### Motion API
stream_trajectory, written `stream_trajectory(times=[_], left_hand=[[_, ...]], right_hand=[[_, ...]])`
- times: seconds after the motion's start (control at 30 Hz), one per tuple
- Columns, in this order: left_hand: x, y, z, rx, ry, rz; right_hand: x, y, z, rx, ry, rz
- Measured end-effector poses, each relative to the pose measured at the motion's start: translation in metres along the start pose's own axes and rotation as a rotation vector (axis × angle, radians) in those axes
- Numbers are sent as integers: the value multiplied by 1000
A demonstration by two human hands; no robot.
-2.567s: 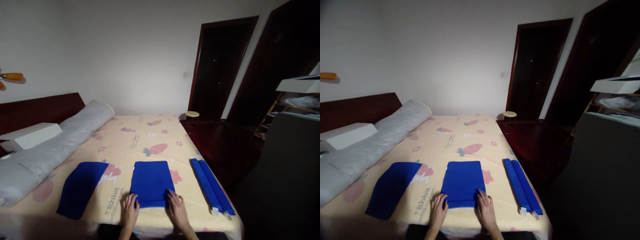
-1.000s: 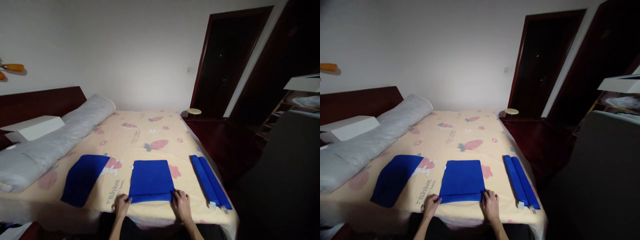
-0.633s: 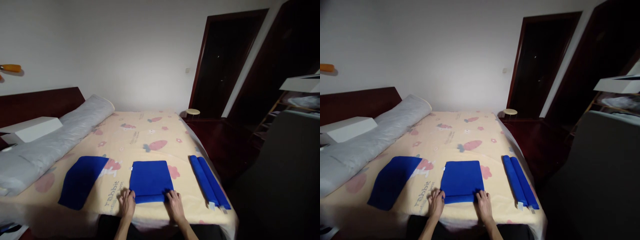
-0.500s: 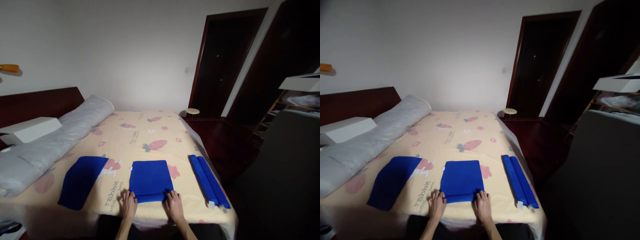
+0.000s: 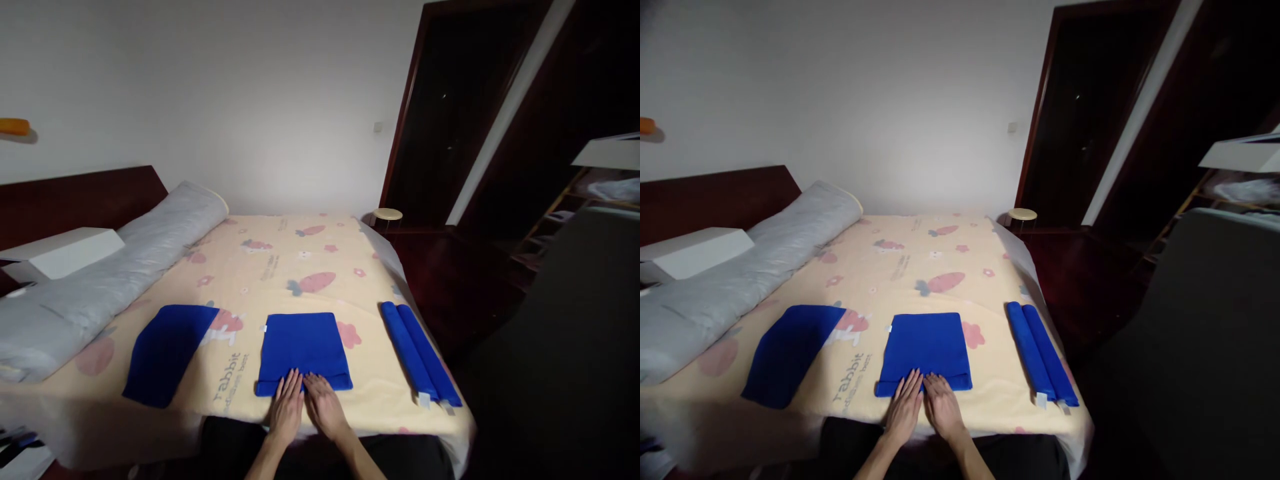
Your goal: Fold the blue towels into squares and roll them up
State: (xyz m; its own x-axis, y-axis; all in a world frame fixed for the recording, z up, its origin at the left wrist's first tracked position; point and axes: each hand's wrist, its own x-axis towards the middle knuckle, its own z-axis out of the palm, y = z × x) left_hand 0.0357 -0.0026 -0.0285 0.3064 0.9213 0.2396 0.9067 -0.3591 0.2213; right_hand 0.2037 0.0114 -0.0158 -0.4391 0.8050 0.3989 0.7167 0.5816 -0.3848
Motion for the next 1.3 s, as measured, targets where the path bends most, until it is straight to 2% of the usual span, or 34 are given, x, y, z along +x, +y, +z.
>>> stream_trajectory(times=[0.07, 0.2, 0.33, 0.4, 0.47, 0.57, 0.67, 0.77, 0.93, 1.03, 1.1, 1.17, 1.23, 1.3], left_hand=[[2, -7, -7, 0, -30, -27], [3, -28, -24, 23, -74, -211], [4, -40, -32, 53, -49, -296], [7, -35, -30, 71, 10, -298], [13, -24, -24, 38, 52, -232], [24, -5, -13, -73, 32, -102], [32, 5, -7, -108, 12, -85], [31, -3, -9, -82, 20, -125], [18, -33, -22, 101, 23, -326], [18, -36, -24, 168, 41, -363], [23, -30, -21, 147, 62, -307], [30, -21, -16, 75, 62, -197], [38, -12, -11, -12, 20, -101], [44, -7, -7, -72, -40, -44]], right_hand=[[2, 4, -2, -22, -15, 35], [-2, 30, -13, -121, -3, 137], [-7, 49, -13, -202, 60, 236], [-5, 45, -7, -222, 89, 274], [1, 33, -1, -193, 84, 267], [15, 11, 6, -74, -28, 182], [24, 0, 6, -8, -123, 152], [23, 10, 0, -29, -113, 199], [11, 44, -11, -179, -4, 408], [12, 46, -13, -217, 13, 459], [17, 36, -12, -205, -4, 438], [25, 22, -10, -147, -67, 331], [33, 8, -8, -62, -171, 185], [40, 0, -6, -7, -254, 100]])
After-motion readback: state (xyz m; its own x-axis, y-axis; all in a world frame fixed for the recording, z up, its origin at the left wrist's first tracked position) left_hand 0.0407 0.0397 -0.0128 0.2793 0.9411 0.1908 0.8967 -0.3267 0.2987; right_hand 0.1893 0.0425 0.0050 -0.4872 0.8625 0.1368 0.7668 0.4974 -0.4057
